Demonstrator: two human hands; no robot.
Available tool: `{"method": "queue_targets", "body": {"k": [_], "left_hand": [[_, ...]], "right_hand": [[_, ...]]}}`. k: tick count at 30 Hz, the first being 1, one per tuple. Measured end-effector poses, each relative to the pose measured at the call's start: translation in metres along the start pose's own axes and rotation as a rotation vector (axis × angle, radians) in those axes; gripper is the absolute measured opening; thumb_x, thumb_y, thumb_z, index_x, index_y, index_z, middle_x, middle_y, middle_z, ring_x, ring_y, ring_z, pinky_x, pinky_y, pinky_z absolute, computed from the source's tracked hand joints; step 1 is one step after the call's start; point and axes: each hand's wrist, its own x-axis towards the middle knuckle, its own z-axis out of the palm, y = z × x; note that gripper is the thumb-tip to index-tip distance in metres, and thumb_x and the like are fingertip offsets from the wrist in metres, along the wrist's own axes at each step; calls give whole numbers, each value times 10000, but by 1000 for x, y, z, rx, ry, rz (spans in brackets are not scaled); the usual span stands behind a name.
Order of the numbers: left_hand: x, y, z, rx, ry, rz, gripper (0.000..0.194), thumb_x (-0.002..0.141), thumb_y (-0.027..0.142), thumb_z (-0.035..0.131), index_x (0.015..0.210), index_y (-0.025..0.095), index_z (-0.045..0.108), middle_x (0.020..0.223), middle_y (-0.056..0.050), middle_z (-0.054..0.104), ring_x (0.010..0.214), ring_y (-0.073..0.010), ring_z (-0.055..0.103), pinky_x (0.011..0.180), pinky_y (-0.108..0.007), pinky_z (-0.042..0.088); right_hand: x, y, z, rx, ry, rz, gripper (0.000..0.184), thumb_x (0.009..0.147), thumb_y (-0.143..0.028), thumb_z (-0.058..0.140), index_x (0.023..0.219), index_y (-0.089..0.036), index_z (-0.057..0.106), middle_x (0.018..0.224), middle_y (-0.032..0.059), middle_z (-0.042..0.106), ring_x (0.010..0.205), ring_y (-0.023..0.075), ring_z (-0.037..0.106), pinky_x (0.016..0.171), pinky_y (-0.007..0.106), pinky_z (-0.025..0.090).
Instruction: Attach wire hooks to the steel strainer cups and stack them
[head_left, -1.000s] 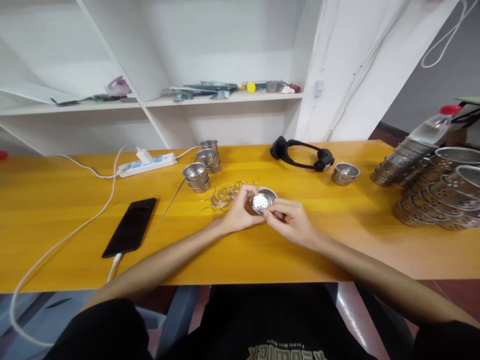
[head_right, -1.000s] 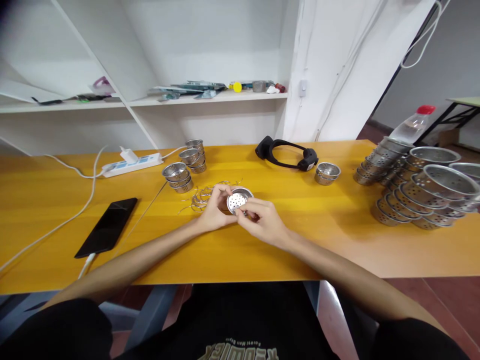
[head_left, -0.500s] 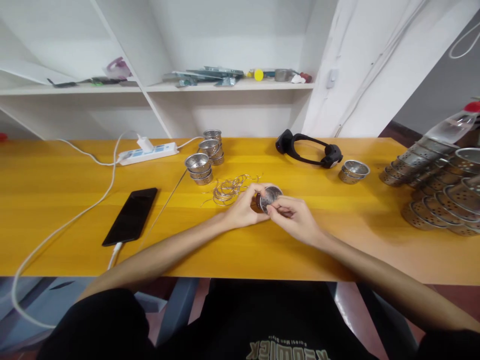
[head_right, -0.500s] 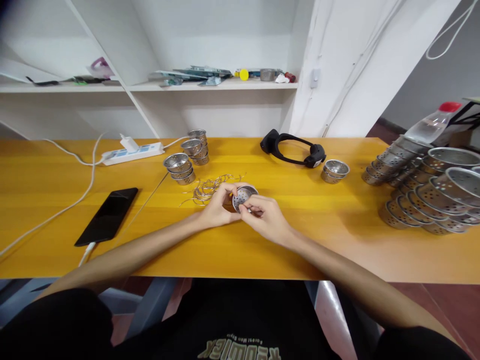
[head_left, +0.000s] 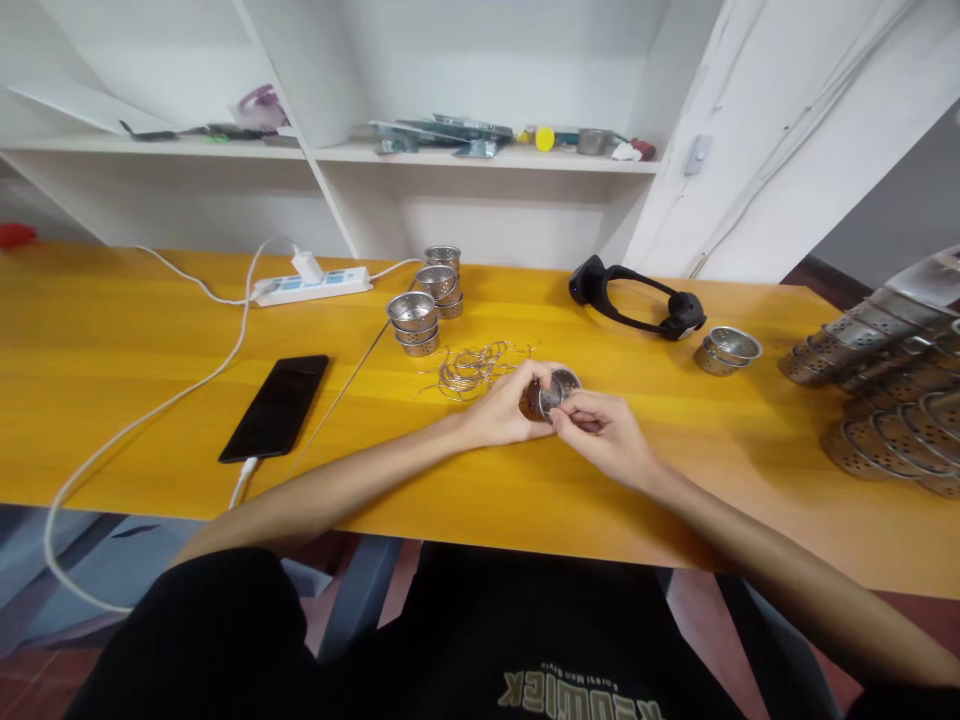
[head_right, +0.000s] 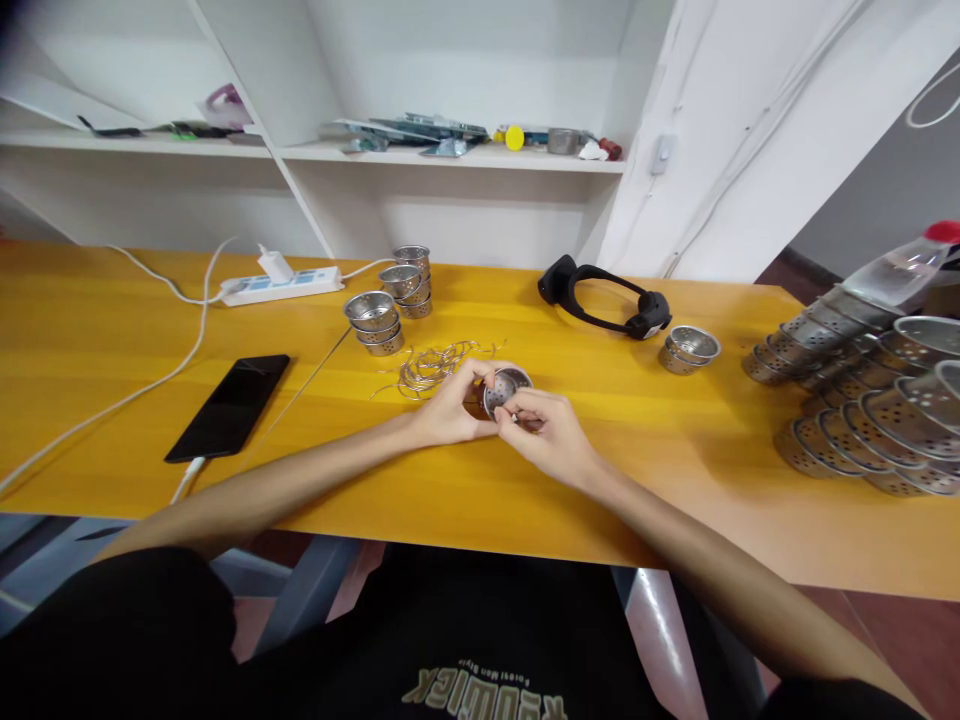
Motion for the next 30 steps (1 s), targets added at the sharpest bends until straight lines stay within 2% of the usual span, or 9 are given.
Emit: {"method": "queue_targets", "body": {"k": [2, 4, 7, 10, 15, 20, 23, 27, 30], "left_hand": [[-1, 1, 0, 17, 3, -18, 538, 828, 288, 888, 1088, 260, 418, 1346, -145, 663, 1119, -249, 709, 921, -410, 563], [-2, 1, -1, 23, 8, -23, 544, 826, 303, 895, 1086, 258, 419, 1352, -148, 663, 1119, -248, 711, 924, -413, 565], [-3, 2, 0, -6, 41, -2, 552, 834, 314, 898, 1089, 259, 411, 1360, -146, 657, 1176, -255, 703, 953, -424, 564], [-3, 4, 3, -21, 83, 30, 588, 814, 298, 920, 1094, 262, 404, 1332, -132, 670, 1204, -254, 699, 980, -436, 560], [-4, 7, 5, -31, 81, 35, 636, 785, 318, 941, 1085, 267, 383, 1353, -158, 671, 1258, -291, 694, 986, -467, 574], [-8, 7, 6, -27, 65, 62, 668, 751, 306, 967, 1088, 267, 392, 1331, -144, 675, 1224, -287, 706, 975, -454, 571], [-9, 8, 6, -74, 54, 4, 718, 722, 337, 984, 1089, 272, 370, 1291, -122, 680, 1129, -265, 734, 902, -419, 591], [-9, 12, 4, -122, 23, -112, 753, 708, 347, 991, 1113, 276, 361, 1239, -93, 676, 1061, -244, 738, 879, -400, 595], [-9, 12, 3, -120, 11, -138, 750, 696, 354, 999, 1108, 273, 378, 1164, -64, 669, 1023, -232, 729, 851, -380, 593]], "right_hand": [[2, 1, -4, -31, 3, -61, 262, 991, -300, 639, 753, -193, 660, 670, -24, 485, 594, 112, 418, 560, 283, 338], [3, 1, -10, -68, 0, -151, 201, 1000, -302, 659, 832, -205, 707, 722, -5, 540, 619, 122, 468, 565, 284, 383], [5, 0, -23, -132, -29, -286, 112, 1010, -277, 672, 989, -229, 770, 961, 62, 681, 671, 130, 560, 559, 286, 453], [6, 0, -37, -183, -1, -357, 133, 1010, -247, 672, 1067, -251, 792, 1123, 94, 709, 670, 128, 587, 544, 295, 490], [11, -4, -56, -176, 111, -316, 119, 1003, -290, 696, 1037, -257, 805, 1057, 88, 687, 757, 168, 619, 576, 312, 521], [15, -12, -66, -19, -114, -239, 148, 943, -373, 803, 1027, -251, 820, 1059, 63, 640, 814, 152, 587, 586, 271, 489], [15, -12, -64, 1, -187, -228, 178, 903, -392, 847, 1007, -248, 830, 1052, 59, 621, 860, 158, 581, 629, 276, 487], [13, -8, -55, -43, -106, -209, 159, 950, -383, 797, 911, -230, 808, 975, 47, 631, 843, 161, 589, 652, 289, 468], [12, -3, -47, -129, -2, -253, 178, 1014, -362, 714, 929, -224, 787, 931, 44, 644, 783, 158, 579, 677, 310, 476]]}}
